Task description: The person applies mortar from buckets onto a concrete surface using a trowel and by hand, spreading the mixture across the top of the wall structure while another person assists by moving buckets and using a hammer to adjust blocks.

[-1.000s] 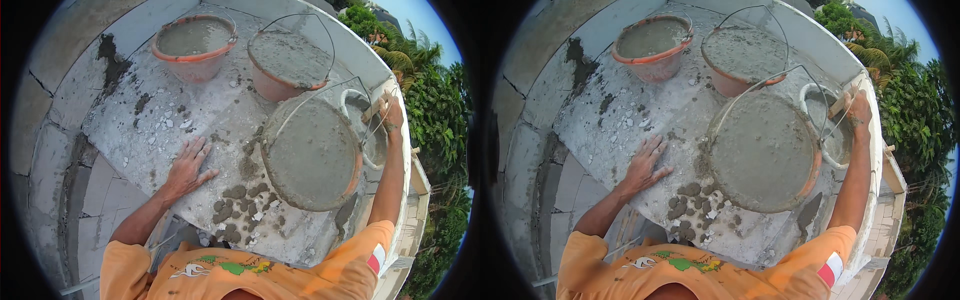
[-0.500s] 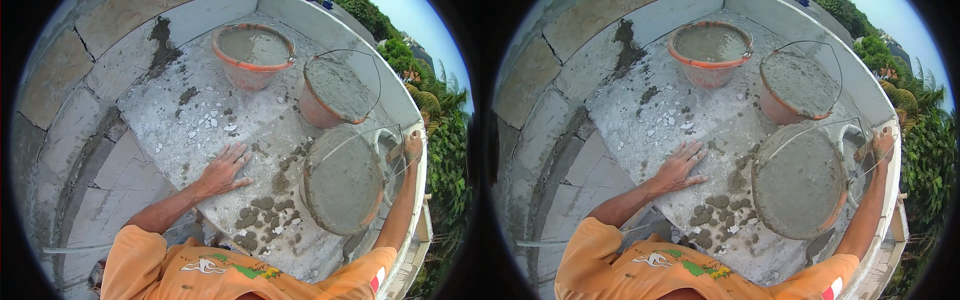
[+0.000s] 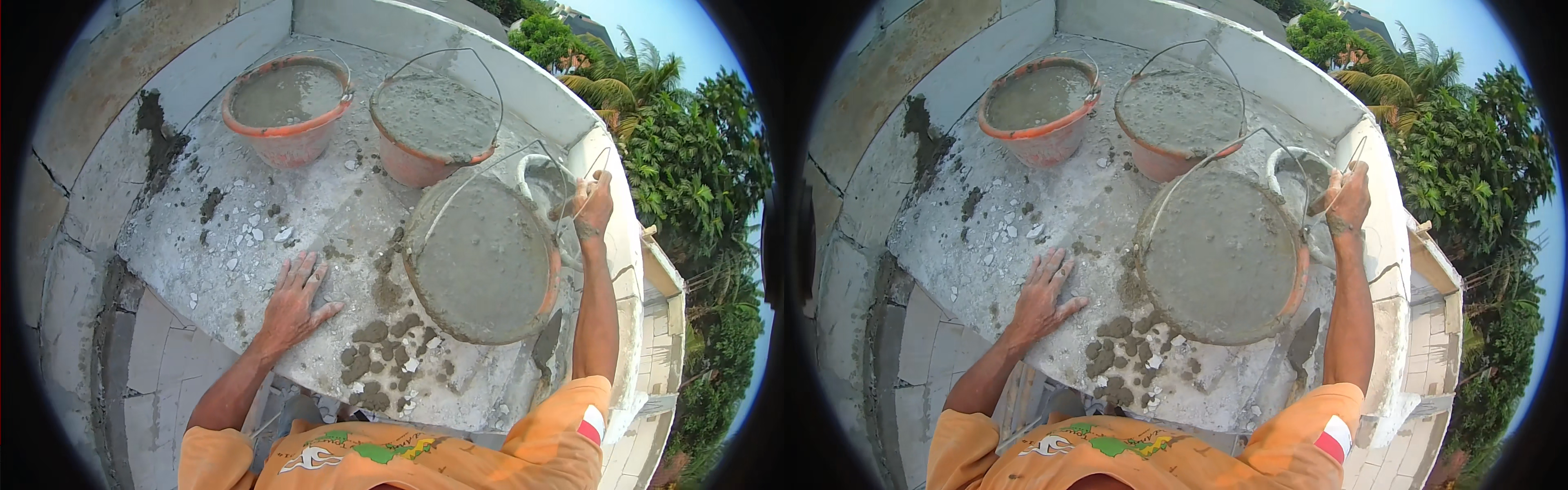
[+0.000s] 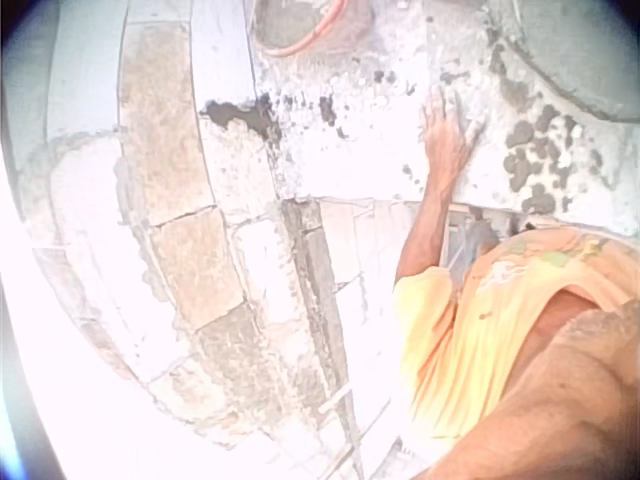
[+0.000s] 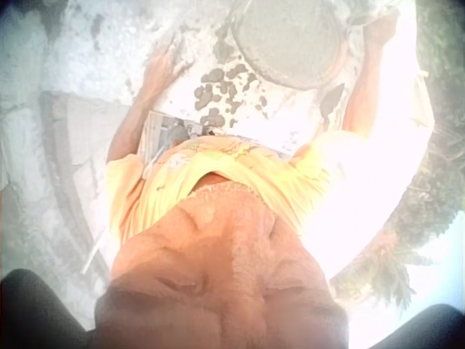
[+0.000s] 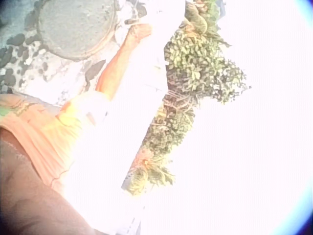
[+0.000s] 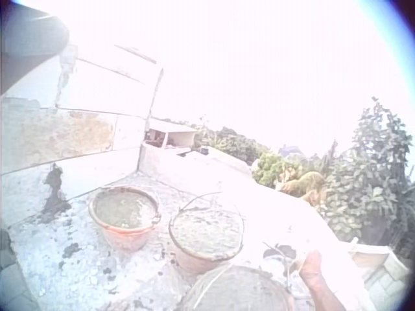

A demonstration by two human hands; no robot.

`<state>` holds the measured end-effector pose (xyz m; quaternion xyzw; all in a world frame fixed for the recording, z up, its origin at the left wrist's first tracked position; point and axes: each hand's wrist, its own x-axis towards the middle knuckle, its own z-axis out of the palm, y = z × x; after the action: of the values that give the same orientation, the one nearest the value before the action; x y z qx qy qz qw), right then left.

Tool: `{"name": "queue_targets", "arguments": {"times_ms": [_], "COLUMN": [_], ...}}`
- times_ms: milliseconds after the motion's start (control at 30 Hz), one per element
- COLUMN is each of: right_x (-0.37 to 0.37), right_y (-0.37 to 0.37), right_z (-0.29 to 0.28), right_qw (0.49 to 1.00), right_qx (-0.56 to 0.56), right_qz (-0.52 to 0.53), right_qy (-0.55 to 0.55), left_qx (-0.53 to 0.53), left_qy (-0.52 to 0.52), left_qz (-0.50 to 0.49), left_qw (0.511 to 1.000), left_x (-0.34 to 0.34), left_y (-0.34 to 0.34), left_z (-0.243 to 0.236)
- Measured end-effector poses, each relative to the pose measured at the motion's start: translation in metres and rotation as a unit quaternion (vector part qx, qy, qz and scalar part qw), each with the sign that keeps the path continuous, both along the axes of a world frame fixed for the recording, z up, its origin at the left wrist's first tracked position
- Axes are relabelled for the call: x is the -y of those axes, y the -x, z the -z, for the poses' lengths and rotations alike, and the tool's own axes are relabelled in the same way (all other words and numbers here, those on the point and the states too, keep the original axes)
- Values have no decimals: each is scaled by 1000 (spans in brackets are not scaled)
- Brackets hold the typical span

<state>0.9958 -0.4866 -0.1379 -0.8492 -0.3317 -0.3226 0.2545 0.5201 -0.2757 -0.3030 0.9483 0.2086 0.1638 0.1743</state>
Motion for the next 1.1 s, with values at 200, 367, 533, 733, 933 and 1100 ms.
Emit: {"name": "queue_targets", "arguments": {"times_ms": [200,367,533,733,933,1100], "right_x": [49,53,34,44,47,43], "right_y": [18,6,17,2,-3,-6], "right_z": [-47,-50,-24,-48,-56,-55], "right_qw": [945,822,776,774,806,804], "right_qx": [-29,70,97,43,66,73], "right_qz": [121,72,67,14,54,62], "right_qy": [303,561,620,631,586,587], "left_qx": [-15,-10,-9,-3,-9,-5], "left_qy": [-4,1,3,-3,0,2], "left_qz": [7,-3,-1,-3,-9,-10], "left_qw": [1000,1000,1000,1000,1000,1000], "left_x": [4,4,4,4,4,6], "left_y": [-6,-7,-6,-7,-6,-8], "left_z": [-6,-2,-1,1,1,0]}}
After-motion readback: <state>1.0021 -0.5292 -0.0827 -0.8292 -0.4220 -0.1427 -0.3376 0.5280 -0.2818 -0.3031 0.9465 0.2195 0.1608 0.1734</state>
